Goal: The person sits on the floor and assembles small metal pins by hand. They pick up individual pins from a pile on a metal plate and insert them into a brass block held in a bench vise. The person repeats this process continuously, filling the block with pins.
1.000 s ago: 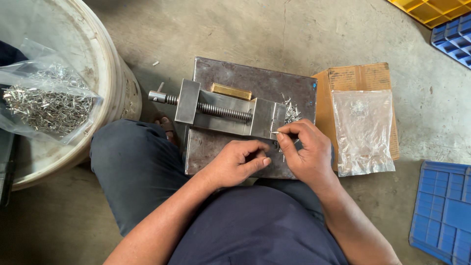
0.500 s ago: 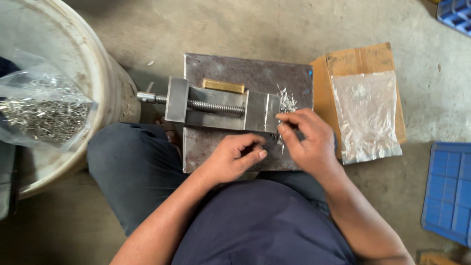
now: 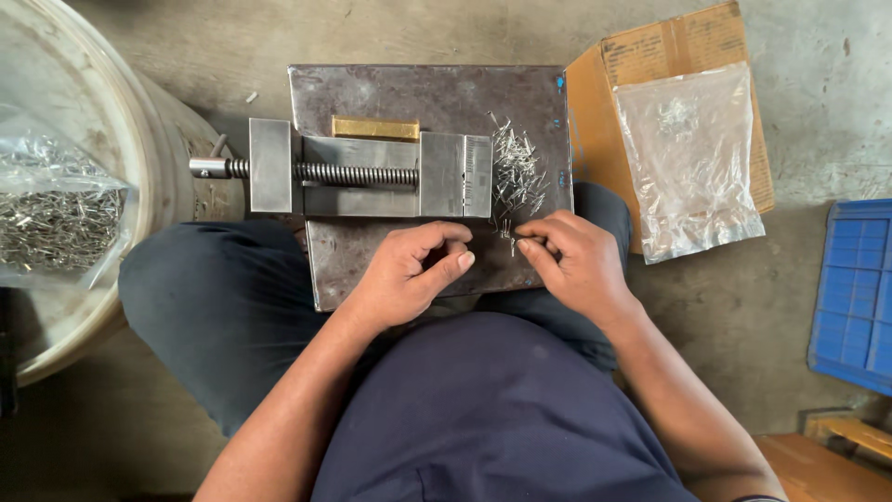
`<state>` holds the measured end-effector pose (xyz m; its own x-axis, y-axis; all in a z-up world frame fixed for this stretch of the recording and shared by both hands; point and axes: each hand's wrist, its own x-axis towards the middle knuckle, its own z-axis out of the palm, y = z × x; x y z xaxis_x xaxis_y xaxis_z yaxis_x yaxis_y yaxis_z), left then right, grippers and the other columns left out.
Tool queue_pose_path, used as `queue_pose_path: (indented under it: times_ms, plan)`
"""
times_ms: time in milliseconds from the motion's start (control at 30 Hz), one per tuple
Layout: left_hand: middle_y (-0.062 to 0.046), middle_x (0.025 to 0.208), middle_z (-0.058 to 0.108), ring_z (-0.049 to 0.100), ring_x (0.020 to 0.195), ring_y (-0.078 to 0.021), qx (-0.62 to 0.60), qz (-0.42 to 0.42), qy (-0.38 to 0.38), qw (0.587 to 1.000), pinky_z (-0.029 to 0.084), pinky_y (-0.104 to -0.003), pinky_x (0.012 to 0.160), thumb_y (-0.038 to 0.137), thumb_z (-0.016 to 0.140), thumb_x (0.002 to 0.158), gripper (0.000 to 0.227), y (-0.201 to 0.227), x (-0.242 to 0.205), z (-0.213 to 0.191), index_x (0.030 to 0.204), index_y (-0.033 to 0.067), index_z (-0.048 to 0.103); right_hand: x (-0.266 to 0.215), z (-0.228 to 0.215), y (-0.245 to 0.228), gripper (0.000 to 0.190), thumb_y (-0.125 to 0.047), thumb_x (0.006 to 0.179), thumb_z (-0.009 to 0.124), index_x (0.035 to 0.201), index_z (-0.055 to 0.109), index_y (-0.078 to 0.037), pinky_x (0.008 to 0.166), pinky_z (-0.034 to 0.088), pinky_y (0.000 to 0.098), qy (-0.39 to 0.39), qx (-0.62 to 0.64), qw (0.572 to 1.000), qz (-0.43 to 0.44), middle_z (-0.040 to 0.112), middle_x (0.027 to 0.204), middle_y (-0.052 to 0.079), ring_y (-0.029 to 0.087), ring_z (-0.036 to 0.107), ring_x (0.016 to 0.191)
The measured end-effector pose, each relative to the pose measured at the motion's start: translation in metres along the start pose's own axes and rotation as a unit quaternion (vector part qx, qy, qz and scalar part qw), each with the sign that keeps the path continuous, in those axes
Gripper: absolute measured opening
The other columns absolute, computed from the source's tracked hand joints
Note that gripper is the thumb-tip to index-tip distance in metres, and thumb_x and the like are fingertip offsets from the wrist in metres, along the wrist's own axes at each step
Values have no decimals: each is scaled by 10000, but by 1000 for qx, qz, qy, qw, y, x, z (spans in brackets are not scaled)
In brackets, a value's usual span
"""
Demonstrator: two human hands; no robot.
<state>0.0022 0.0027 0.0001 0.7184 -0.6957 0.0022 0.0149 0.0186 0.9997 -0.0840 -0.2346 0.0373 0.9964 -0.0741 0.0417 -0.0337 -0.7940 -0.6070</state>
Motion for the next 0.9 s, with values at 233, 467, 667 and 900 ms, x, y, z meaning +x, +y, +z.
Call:
queue_pose_path:
  times_ms: [233,467,667,900]
  plan:
    - [-15,801,654,573,710,-79,32,12,7,999,507,-253,657,181,713,976,241,1,-1,4,1131,-2,686,6,3,-10,55,-150,897,753,920,753,-99,613,497,338,19,-55,997,-40,671,832,52,217,657,692]
    - [-101,862,721,702,750,-202,96,52,12,994,546,-311,696,211,717,950,261,6,-2,5,1125,20,690,3,11,-6,61,-85,911,756,947,725,-47,570,437,252,40,79,996,33,630,833,36,100,537,615]
    - [-147,896,729,706,824,-341,180,101,22,978,545,-406,712,308,727,932,294,16,-1,12,1079,54,715,1,24,-10,73,-70,942,746,964,695,-23,603,438,228,65,144,987,5,630,866,21,66,532,672]
    - [-153,834,682,646,792,-393,207,145,11,968,498,-471,693,271,672,974,222,13,-1,9,955,50,670,-4,43,-9,57,-60,1006,691,1023,668,-10,712,491,220,19,294,956,-5,630,954,32,63,590,810]
